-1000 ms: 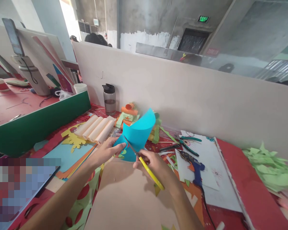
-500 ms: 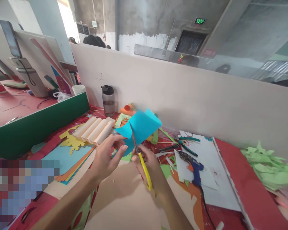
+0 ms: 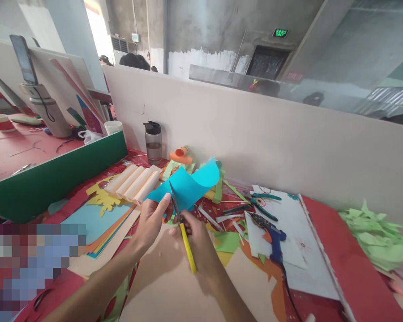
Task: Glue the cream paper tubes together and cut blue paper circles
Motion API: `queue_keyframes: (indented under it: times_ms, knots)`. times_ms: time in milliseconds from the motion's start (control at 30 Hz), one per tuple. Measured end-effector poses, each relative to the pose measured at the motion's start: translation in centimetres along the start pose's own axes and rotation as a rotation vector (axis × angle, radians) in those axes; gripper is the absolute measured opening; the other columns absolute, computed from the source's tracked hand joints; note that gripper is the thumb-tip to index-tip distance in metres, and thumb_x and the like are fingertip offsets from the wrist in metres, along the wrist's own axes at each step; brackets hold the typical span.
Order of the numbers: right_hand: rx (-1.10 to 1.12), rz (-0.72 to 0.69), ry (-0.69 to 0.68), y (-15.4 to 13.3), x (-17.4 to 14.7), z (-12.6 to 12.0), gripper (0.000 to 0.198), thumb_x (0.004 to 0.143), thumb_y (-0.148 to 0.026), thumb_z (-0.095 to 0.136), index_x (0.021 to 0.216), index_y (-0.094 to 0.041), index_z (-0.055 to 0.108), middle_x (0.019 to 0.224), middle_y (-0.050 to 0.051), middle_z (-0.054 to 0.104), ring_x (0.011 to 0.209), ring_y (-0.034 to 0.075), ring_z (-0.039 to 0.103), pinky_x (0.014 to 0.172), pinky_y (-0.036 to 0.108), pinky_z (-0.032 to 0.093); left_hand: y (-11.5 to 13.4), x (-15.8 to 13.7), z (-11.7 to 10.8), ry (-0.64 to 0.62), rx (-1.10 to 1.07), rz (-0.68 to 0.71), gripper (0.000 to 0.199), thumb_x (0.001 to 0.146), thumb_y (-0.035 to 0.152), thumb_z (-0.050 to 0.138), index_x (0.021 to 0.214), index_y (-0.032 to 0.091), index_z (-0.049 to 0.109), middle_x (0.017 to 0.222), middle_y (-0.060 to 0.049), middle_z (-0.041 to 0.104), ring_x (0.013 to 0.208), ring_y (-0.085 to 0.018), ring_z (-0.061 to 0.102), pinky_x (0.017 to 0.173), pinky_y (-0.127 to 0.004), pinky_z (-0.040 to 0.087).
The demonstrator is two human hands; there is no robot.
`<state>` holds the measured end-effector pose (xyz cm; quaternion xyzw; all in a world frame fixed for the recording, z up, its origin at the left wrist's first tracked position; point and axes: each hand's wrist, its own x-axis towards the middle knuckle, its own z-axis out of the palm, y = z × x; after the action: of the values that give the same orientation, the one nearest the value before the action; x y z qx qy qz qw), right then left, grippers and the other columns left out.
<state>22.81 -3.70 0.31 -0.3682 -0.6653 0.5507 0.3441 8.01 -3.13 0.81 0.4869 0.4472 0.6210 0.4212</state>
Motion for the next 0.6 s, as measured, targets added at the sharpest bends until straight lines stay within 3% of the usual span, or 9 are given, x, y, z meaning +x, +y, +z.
queue_keyframes:
  times_ms: [133, 400, 600]
  knots:
    - [-0.035, 0.029, -0.021, -0.1, 0.0, -0.3, 0.037, 0.086, -0.053, 0.069, 0.088, -0.021, 0.051, 0.064, -0.007, 0.041, 0.050, 0.008, 0.033, 0.046, 0.020, 0.030, -0.3, 0.4, -0.5, 0.013, 0.052, 0.023, 0.048, 0.095, 0.048, 0.052, 0.058, 0.019, 0.043, 0.052, 0.003, 0.043, 0.050, -0.009, 0.040, 0.052, -0.024, 0.032]
    - [-0.145, 0.032, -0.037, -0.1, 0.2, -1.4, 0.048, 0.087, -0.068, 0.060, 0.092, -0.021, 0.052, 0.056, -0.009, 0.037, 0.045, 0.008, 0.031, 0.044, 0.020, 0.025, 0.2, 1.1, -1.2, -0.129, 0.064, -0.006, 0.045, 0.092, 0.048, 0.053, 0.059, 0.019, 0.040, 0.053, 0.004, 0.042, 0.050, -0.009, 0.037, 0.051, -0.024, 0.031]
    - [-0.186, 0.105, -0.016, -1.4, -0.2, -1.6, 0.049, 0.085, -0.068, 0.061, 0.088, -0.020, 0.053, 0.054, -0.008, 0.038, 0.042, 0.007, 0.030, 0.043, 0.021, 0.023, 0.0, 1.3, -1.8, -0.187, 0.074, -0.034, 0.043, 0.092, 0.048, 0.053, 0.062, 0.019, 0.042, 0.056, 0.004, 0.041, 0.053, -0.009, 0.036, 0.053, -0.024, 0.031]
